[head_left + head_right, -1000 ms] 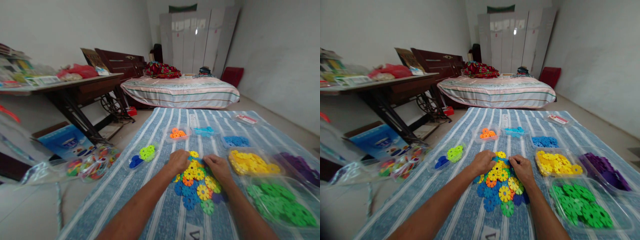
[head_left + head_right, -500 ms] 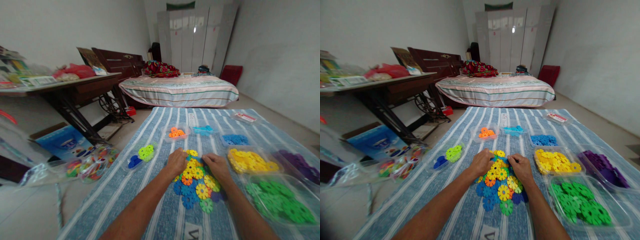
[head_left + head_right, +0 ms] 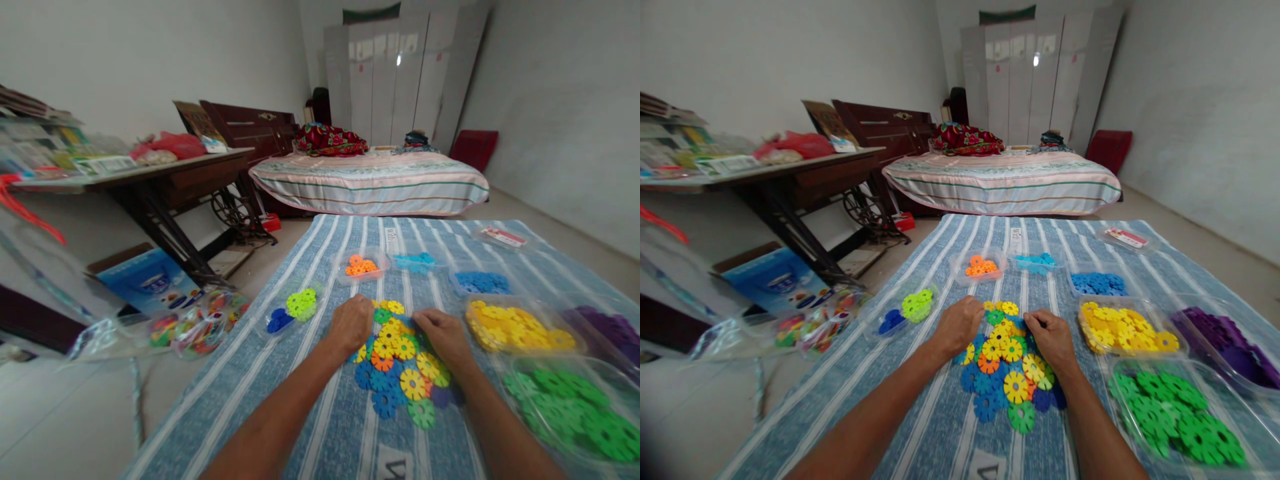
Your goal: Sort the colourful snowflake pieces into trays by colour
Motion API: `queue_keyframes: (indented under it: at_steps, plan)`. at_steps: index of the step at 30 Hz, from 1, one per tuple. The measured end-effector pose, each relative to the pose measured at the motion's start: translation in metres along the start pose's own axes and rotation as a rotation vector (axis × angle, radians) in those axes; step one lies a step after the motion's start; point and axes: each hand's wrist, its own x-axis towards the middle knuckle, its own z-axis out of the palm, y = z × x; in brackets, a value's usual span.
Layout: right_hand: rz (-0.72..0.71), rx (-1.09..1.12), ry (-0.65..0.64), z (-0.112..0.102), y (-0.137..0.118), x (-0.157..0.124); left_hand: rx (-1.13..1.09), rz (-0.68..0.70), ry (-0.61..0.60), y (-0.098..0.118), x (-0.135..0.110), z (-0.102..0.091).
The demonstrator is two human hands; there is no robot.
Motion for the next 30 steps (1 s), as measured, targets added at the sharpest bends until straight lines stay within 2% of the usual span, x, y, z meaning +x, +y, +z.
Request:
queue_keyframes:
  at_steps: [3,6,8,11,15,17,19,21,23,26,30]
  plan:
    - [-0.002,0.014,-0.001,0.0,-0.001,0.0,0.009,-0.03,0.001,-0.02,-0.009,-0.031]
    - [0.001,0.016,0.009,0.0,-0.003,-0.001,0.027,-0.107,0.032,-0.052,-0.019,-0.065]
    - [0.0,0.016,0.024,0.0,-0.002,-0.001,0.058,-0.172,0.01,-0.075,-0.026,-0.082]
    - [0.004,0.015,0.029,0.0,-0.002,-0.001,0.091,-0.269,-0.103,-0.106,-0.034,-0.095]
    - [0.0,-0.011,0.024,-0.001,-0.005,-0.002,0.102,-0.268,-0.293,-0.129,-0.041,-0.091]
    - [-0.011,-0.02,0.028,-0.002,-0.007,-0.003,0.132,-0.277,-0.366,-0.131,-0.043,-0.087]
    - [-0.019,-0.024,0.027,-0.002,-0.009,-0.004,0.187,-0.336,-0.369,-0.13,-0.043,-0.084]
    - [-0.018,-0.027,0.025,-0.003,-0.009,-0.004,0.241,-0.407,-0.289,-0.126,-0.044,-0.085]
    - [-0.009,-0.028,0.026,-0.002,-0.008,-0.003,0.247,-0.413,-0.166,-0.121,-0.043,-0.086]
    - [0.0,-0.019,0.026,-0.002,-0.006,-0.002,0.104,-0.261,-0.05,-0.105,-0.038,-0.085]
    - [-0.015,-0.007,0.022,-0.001,-0.002,-0.001,-0.119,0.005,-0.038,-0.069,-0.025,-0.067]
